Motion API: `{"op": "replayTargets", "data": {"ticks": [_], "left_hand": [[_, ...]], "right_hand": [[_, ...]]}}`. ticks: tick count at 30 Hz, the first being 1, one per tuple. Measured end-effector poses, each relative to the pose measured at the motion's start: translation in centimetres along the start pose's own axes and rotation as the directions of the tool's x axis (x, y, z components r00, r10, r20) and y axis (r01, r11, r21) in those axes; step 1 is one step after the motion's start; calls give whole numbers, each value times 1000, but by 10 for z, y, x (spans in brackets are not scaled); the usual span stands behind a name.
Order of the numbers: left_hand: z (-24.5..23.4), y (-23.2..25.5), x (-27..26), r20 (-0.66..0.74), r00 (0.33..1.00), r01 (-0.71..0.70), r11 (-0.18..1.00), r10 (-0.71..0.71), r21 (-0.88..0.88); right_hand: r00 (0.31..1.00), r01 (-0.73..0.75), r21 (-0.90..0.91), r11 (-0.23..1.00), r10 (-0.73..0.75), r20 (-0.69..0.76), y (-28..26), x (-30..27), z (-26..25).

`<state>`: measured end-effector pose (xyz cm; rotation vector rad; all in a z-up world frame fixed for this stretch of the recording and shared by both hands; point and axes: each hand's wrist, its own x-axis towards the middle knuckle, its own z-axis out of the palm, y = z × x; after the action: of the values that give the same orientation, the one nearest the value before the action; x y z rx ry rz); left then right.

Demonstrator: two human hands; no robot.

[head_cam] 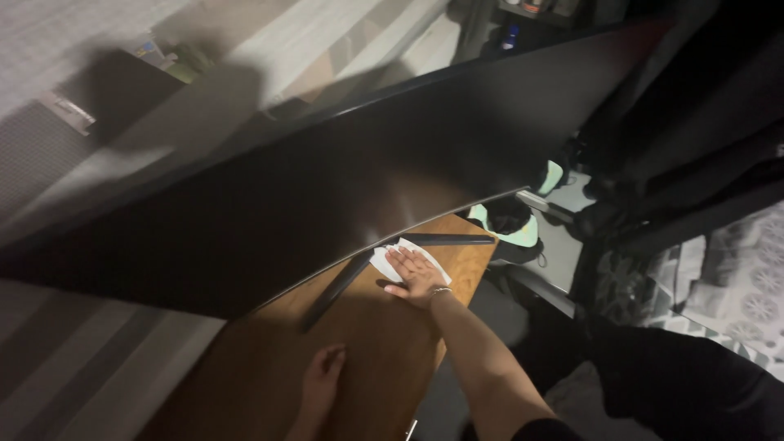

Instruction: Cleaning a desk surface and objects using a wipe and cleaning spray.

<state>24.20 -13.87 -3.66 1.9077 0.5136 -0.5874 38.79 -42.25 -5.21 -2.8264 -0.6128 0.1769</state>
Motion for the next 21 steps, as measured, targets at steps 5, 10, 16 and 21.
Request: {"op": "replayTargets", "data": {"ticks": [5,10,16,21], "left_hand": [[33,-3,23,24,987,-161,987,161,11],[56,31,32,165,952,-237,961,259,-141],[62,35,51,290,869,-477,835,402,274],[59,34,47,347,814,-544,821,466,175]], "right_hand": [[988,-148,44,988,150,-41,6,-25,-5],[908,-353,26,935,349,-232,25,-58,-4],[736,-577,30,816,536,-414,70,-66,41],[453,-538,599,593,803,-387,80,-63,42]]}}
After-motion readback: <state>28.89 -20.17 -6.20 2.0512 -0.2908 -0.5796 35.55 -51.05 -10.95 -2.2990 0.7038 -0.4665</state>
